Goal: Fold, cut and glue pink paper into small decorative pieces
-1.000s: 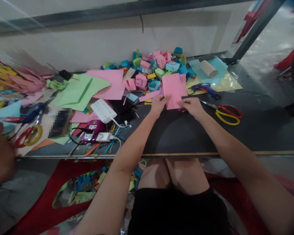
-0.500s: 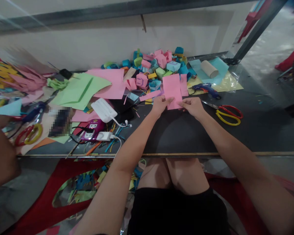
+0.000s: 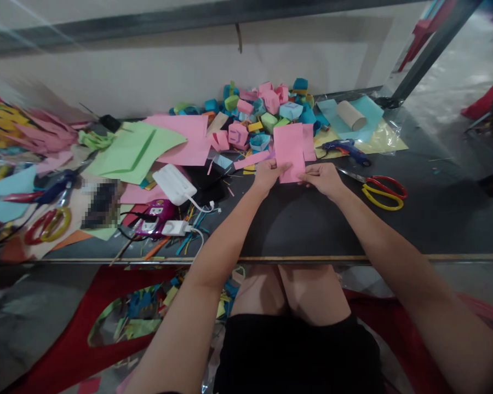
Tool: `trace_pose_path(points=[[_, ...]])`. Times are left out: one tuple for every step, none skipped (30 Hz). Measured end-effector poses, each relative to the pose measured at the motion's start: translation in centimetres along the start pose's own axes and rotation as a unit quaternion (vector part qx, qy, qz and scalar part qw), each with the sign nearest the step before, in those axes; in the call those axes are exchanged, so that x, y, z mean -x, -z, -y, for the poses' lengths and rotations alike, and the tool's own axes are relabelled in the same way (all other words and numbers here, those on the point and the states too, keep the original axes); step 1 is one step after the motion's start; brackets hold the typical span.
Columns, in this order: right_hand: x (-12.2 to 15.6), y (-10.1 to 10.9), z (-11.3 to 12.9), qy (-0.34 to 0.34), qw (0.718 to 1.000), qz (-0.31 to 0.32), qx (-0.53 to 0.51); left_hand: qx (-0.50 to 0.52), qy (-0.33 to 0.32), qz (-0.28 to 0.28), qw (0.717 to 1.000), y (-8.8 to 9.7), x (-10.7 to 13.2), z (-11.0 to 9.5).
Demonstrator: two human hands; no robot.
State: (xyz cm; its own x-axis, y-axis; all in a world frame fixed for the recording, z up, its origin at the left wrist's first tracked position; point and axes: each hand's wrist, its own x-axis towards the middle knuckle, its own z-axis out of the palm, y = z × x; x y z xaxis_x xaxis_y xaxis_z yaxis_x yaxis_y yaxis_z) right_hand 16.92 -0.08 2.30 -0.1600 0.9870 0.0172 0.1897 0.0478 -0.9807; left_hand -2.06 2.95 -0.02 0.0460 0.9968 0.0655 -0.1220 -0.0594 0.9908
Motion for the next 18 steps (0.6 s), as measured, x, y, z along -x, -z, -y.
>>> trace_pose_path(points=[[-0.02, -0.01, 0.02, -0.001, 1.0, 0.002, -0.002, 0.001, 0.002, -0.001, 1.0, -0.04, 0.07, -0.13], [-0.04, -0.01, 0.03, -0.003, 1.0, 0.004, -0.004, 0.004, 0.003, 0.0, 1.0, -0.08, 0.14, -0.28], [-0.08, -0.01, 0.04, -0.004, 1.0, 0.005, -0.006, 0.007, 0.004, 0.002, 1.0, -0.12, 0.21, -0.42], [-0.11, -0.02, 0.05, -0.006, 1.0, 0.006, -0.009, 0.011, 0.006, 0.004, 1.0, -0.16, 0.28, -0.57], [-0.14, -0.02, 0.05, -0.006, 1.0, 0.008, -0.012, 0.013, 0.007, 0.006, 1.0, -0.2, 0.34, -0.7], [-0.17, -0.02, 0.05, -0.006, 1.0, 0.01, -0.015, 0.016, 0.009, 0.007, 1.0, -0.23, 0.4, -0.81], [-0.18, -0.03, 0.06, -0.005, 1.0, 0.013, -0.019, 0.018, 0.01, 0.006, 1.0, -0.26, 0.44, -0.9], [-0.18, -0.03, 0.08, -0.004, 1.0, 0.016, -0.023, 0.02, 0.011, 0.005, 1.0, -0.29, 0.48, -0.96], [-0.17, -0.04, 0.1, -0.002, 0.999, 0.018, -0.026, 0.022, 0.011, 0.002, 1.0, -0.32, 0.5, -1.0], [-0.15, -0.06, 0.13, 0.0, 0.999, 0.019, -0.028, 0.024, 0.01, 0.0, 1.0, -0.34, 0.52, -1.03], [-0.14, -0.08, 0.14, 0.002, 0.999, 0.02, -0.029, 0.026, 0.007, -0.002, 1.0, -0.36, 0.53, -1.04], [-0.13, -0.1, 0.15, 0.004, 0.999, 0.022, -0.029, 0.028, 0.004, -0.002, 1.0, -0.38, 0.53, -1.03], [-0.15, -0.13, 0.13, 0.006, 0.999, 0.024, -0.029, 0.03, 0.002, -0.003, 1.0, -0.38, 0.52, -1.02], [-0.18, -0.16, 0.09, 0.008, 0.999, 0.026, -0.031, 0.031, -0.001, -0.004, 1.0, -0.37, 0.5, -1.0], [-0.23, -0.18, 0.03, 0.01, 0.999, 0.027, -0.037, 0.032, -0.002, -0.007, 0.999, -0.35, 0.47, -0.97], [-0.29, -0.2, -0.04, 0.01, 0.999, 0.025, -0.047, 0.033, -0.003, -0.009, 0.999, -0.32, 0.44, -0.93], [-0.37, -0.22, -0.12, 0.009, 0.998, 0.018, -0.061, 0.033, -0.003, -0.012, 0.999, -0.28, 0.41, -0.88], [-0.44, -0.23, -0.19, 0.006, 0.997, 0.008, -0.076, 0.034, -0.004, -0.012, 0.999, -0.25, 0.38, -0.83]])
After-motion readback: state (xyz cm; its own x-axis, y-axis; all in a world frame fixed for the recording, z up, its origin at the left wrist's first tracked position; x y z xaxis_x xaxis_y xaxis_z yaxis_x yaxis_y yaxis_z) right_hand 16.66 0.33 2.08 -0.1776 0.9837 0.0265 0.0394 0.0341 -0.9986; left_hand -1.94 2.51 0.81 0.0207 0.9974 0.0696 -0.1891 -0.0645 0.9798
